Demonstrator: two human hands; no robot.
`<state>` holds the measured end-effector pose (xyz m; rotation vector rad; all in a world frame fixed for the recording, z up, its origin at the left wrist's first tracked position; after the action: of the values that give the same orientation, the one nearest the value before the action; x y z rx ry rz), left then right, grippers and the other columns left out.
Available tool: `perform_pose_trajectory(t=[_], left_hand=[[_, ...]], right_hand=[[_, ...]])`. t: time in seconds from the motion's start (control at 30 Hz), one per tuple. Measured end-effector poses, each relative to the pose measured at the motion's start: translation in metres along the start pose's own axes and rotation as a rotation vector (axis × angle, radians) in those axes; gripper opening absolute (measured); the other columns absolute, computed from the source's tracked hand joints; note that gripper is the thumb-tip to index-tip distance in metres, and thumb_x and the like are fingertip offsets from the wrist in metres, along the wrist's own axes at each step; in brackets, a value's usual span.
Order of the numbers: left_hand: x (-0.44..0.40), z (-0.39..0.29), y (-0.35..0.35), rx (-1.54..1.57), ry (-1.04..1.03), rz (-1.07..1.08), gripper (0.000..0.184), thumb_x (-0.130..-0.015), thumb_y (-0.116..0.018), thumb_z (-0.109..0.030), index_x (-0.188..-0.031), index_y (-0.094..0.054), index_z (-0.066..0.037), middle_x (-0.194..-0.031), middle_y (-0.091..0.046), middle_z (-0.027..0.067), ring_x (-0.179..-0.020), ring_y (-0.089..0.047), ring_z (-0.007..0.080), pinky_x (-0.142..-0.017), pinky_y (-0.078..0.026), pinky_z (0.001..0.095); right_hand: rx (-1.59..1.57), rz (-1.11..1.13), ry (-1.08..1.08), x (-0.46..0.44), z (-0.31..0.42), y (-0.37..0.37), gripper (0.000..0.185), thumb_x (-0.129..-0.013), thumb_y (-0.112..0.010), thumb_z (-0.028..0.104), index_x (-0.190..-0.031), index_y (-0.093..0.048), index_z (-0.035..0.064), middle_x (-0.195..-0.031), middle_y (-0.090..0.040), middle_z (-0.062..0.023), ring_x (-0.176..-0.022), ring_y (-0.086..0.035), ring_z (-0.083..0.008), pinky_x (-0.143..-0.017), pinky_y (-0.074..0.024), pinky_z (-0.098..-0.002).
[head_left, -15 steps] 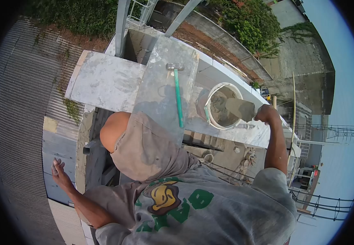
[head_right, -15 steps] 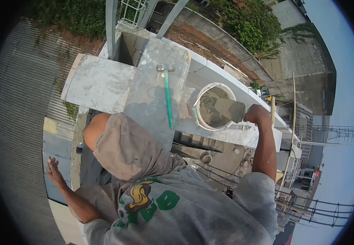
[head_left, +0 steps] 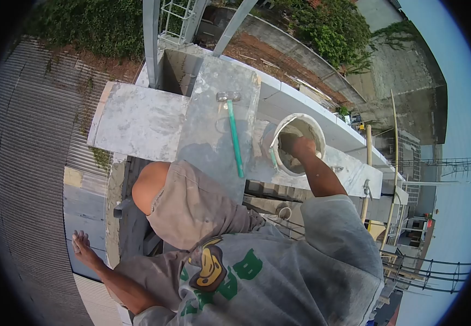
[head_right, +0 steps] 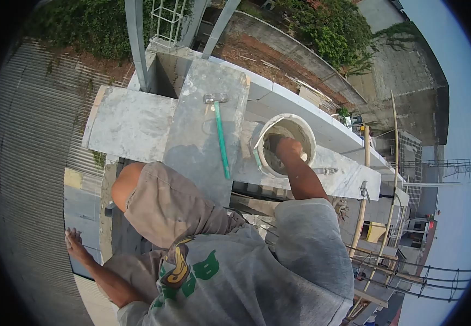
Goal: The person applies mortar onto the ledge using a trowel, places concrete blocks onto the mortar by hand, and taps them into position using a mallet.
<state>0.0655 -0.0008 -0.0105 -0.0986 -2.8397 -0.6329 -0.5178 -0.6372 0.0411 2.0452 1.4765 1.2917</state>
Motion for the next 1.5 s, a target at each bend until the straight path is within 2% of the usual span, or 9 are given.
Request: perform_pose_trajectory(t=[0.2, 0.3, 0.5, 0.63, 0.87, 0.97, 1.07, 1.2, 1.5], left_hand=[[-0.006, 0.005, -0.024, 0.010, -0.003, 0.042, 0.059, -0.095, -0.046, -0.048, -0.127, -0.053, 0.000, -0.110, -0.062, 0.0164, -0.100, -0.061, 0.0273, -0.090, -0.043, 0.0379], [-0.009, 0.008, -0.018, 0.039, -0.001, 0.027, 0.058, -0.095, -0.046, -0.047, -0.127, -0.053, 0.000, -0.109, -0.063, 0.0162, -0.099, -0.061, 0.0268, -0.089, -0.044, 0.0376], [-0.021, 0.026, -0.011, 0.054, -0.023, 0.013, 0.058, -0.095, -0.046, -0.047, -0.128, -0.053, 0.000, -0.112, -0.062, 0.0175, -0.100, -0.060, 0.0284, -0.090, -0.044, 0.0382], [-0.021, 0.023, -0.004, 0.079, -0.047, -0.018, 0.060, -0.095, -0.046, -0.049, -0.129, -0.052, 0.000, -0.116, -0.060, 0.0190, -0.103, -0.060, 0.0297, -0.092, -0.043, 0.0393], [-0.016, 0.015, -0.001, 0.095, -0.051, -0.044, 0.064, -0.094, -0.046, -0.051, -0.130, -0.050, 0.001, -0.119, -0.059, 0.0203, -0.105, -0.059, 0.0309, -0.094, -0.043, 0.0401], [-0.017, 0.023, 0.001, 0.119, -0.036, -0.042, 0.064, -0.094, -0.046, -0.051, -0.130, -0.050, 0.001, -0.120, -0.058, 0.0212, -0.107, -0.058, 0.0318, -0.095, -0.042, 0.0406], [-0.018, 0.023, 0.001, 0.149, -0.008, -0.050, 0.064, -0.094, -0.046, -0.051, -0.130, -0.049, 0.002, -0.121, -0.057, 0.0223, -0.108, -0.058, 0.0328, -0.096, -0.042, 0.0412], [-0.014, 0.015, 0.005, 0.134, -0.018, -0.049, 0.065, -0.094, -0.046, -0.050, -0.130, -0.049, 0.003, -0.121, -0.057, 0.0230, -0.109, -0.057, 0.0332, -0.097, -0.041, 0.0412], [-0.004, -0.013, 0.002, 0.206, -0.044, -0.117, 0.065, -0.094, -0.048, -0.049, -0.130, -0.048, 0.005, -0.120, -0.058, 0.0222, -0.108, -0.057, 0.0309, -0.098, -0.041, 0.0401]], right_hand=[[-0.249, 0.044, -0.075, -0.003, -0.022, 0.011, 0.043, -0.071, -0.069, 0.031, -0.106, -0.069, 0.0052, -0.110, -0.067, -0.0153, -0.109, -0.062, -0.0276, -0.089, -0.0502, -0.0380], [-0.383, 0.029, 0.016, -0.001, -0.045, 0.005, 0.042, -0.072, -0.069, 0.029, -0.102, -0.068, -0.0002, -0.099, -0.069, -0.0181, -0.090, -0.068, -0.0260, -0.075, -0.0542, -0.0392], [-1.230, 0.309, -0.134, 0.053, -0.093, -0.051, 0.024, -0.077, -0.068, 0.021, -0.086, -0.066, -0.0012, -0.069, -0.062, -0.0124, -0.045, -0.056, -0.0202, -0.042, -0.0467, -0.0342], [-1.570, 0.238, -0.150, 0.081, -0.095, -0.081, 0.025, -0.079, -0.067, 0.022, -0.086, -0.064, -0.0016, -0.065, -0.060, -0.0123, -0.046, -0.056, -0.0214, -0.040, -0.0458, -0.0329], [-1.734, 0.179, -0.155, 0.093, -0.101, -0.090, 0.027, -0.081, -0.063, 0.027, -0.090, -0.063, 0.0006, -0.066, -0.060, -0.0121, -0.046, -0.056, -0.0212, -0.041, -0.0455, -0.0331], [-1.608, 0.205, -0.190, 0.080, -0.098, -0.103, 0.026, -0.083, -0.060, 0.027, -0.090, -0.061, 0.0024, -0.065, -0.058, -0.0112, -0.045, -0.055, -0.0215, -0.042, -0.0452, -0.0345], [-1.494, 0.375, -0.412, 0.068, -0.089, -0.137, 0.024, -0.083, -0.059, 0.023, -0.091, -0.060, -0.0002, -0.065, -0.058, -0.0132, -0.045, -0.055, -0.0247, -0.041, -0.0462, -0.0376], [-1.752, 0.362, -0.348, 0.077, -0.072, -0.151, 0.022, -0.086, -0.054, 0.027, -0.090, -0.055, 0.0057, -0.067, -0.056, -0.0097, -0.047, -0.053, -0.0226, -0.043, -0.0452, -0.0377], [-1.788, 0.002, -0.159, 0.105, -0.077, -0.079, 0.023, -0.081, -0.062, 0.025, -0.085, -0.060, 0.0021, -0.063, -0.057, -0.0088, -0.044, -0.053, -0.0192, -0.041, -0.0435, -0.0303]])
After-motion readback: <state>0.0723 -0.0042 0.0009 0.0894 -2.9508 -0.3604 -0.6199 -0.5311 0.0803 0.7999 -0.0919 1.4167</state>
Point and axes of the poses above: each hand's wrist, its own x-axis away from the middle knuckle, its own y-axis out of the back of the hand, z = x × y, the point moved 8 cm from there along -x, towards the middle knuckle
